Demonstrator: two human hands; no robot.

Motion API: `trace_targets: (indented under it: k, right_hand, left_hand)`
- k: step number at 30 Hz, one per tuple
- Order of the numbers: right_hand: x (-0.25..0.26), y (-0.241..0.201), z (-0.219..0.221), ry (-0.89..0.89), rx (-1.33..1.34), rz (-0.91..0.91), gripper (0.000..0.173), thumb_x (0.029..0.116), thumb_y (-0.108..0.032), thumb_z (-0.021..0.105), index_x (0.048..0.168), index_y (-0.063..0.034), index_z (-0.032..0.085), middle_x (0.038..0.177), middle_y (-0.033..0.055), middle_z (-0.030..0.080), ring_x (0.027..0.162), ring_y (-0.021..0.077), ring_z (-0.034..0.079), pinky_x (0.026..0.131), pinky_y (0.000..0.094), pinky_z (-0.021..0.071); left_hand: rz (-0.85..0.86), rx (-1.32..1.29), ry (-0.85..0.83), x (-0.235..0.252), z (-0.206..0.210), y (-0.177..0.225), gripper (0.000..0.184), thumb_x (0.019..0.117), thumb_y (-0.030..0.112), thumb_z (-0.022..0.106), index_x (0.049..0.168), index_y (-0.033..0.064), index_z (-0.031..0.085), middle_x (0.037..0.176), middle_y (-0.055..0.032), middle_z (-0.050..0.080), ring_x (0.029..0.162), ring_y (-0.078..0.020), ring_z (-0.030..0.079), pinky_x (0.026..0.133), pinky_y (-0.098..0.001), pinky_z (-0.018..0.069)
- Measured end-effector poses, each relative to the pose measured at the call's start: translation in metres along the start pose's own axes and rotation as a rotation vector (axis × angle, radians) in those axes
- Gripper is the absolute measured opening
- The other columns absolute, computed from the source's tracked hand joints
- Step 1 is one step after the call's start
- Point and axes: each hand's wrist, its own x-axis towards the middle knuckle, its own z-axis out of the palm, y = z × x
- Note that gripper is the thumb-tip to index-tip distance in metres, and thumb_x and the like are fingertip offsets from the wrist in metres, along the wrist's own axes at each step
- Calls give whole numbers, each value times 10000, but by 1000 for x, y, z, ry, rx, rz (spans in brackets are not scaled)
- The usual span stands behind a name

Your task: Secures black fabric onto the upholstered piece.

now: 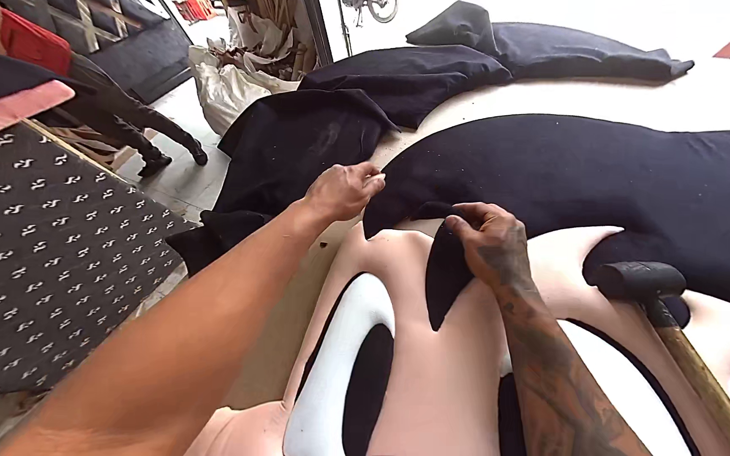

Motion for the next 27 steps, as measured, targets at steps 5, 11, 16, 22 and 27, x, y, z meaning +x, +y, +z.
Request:
trace_targets:
  k: [5, 11, 16, 22, 27]
  right_hand:
    - [6, -7, 36, -69, -351, -108, 270, 939, -512, 668, 1093, -337, 805, 957, -27, 719, 950, 204, 645, 869, 514, 463]
    - [5, -9, 37, -150, -491, -147, 229, 977, -429, 624, 1092, -367, 812, 1043, -54, 709, 990, 191, 608, 867, 485, 429]
    - [18, -7, 27, -156, -357, -99, 122, 903, -337, 738, 987, -362, 823, 941, -115, 758, 911, 82, 692, 798, 458, 544]
    - [26, -12, 37, -185, -401, -68, 68, 861, -323, 776, 902, -345, 826, 860, -122, 737, 884, 84, 684, 813, 458, 541]
    - [34, -18, 36, -299, -451, -88, 78, 881, -308, 748, 900, -329, 820, 821, -117, 702, 826, 80, 670, 738, 441, 549]
  left_hand:
    - [186, 16, 190, -7, 21, -36, 348, 941, 376, 698, 1287, 337, 706, 1247, -68, 669, 1195, -298, 592, 976, -554, 473]
    - [566, -59, -119, 25, 34, -11, 232, 966, 372, 690, 1179, 337, 773, 1053, 41, 730, 984, -127, 679, 903, -422, 558]
    - [494, 87, -352, 53, 15, 19, 131, 873, 419, 791, 966, 330, 812, 905, 73, 744, 899, -144, 691, 810, -506, 560]
    - [413, 251, -469, 70, 11, 44, 224, 779, 432, 856, 900, 253, 798, 872, -23, 717, 895, -253, 684, 765, -578, 551]
    - [391, 276, -504, 68, 8, 50, 198, 805, 382, 845, 855, 201, 784, 871, -60, 709, 886, -286, 683, 747, -592, 552]
